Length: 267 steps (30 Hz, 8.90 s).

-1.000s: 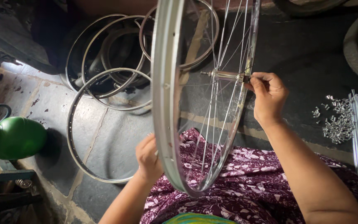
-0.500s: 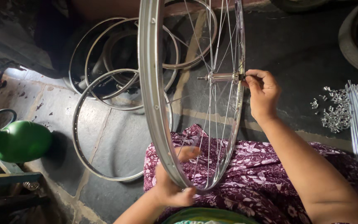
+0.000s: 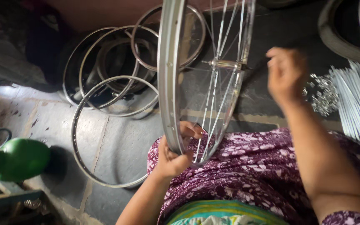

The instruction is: The person laces a bicycle wheel by inserting spokes from a hub into a rim, then securing each spoke with a nipple. The person repeats this process for multiple spokes around the wheel.

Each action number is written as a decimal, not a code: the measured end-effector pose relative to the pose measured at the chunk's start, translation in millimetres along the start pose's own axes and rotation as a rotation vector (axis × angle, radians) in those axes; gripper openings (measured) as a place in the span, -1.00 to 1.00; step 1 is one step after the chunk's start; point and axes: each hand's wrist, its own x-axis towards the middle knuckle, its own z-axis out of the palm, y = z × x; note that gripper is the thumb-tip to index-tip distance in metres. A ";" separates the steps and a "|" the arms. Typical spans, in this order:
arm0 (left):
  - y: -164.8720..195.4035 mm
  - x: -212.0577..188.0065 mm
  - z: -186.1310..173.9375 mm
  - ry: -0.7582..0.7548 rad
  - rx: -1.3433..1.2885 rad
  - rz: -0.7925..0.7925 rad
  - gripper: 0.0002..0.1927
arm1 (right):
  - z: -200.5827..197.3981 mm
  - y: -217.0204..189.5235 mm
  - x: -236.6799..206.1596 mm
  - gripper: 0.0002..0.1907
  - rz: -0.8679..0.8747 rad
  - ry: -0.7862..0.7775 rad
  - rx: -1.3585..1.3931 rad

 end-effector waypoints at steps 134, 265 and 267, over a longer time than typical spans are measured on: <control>-69.7 132.6 66.7 -0.394 -0.252 0.114 -0.90 | -124.7 -213.6 11.0 -0.79 -0.309 -0.061 -0.197; 55.6 74.7 -110.2 0.337 0.455 -0.027 0.02 | -28.9 39.9 -65.6 -0.65 0.612 -0.262 -0.183; 55.6 70.4 -108.1 0.352 0.471 -0.038 0.01 | -3.8 23.8 -54.0 -0.68 0.600 -0.267 -0.122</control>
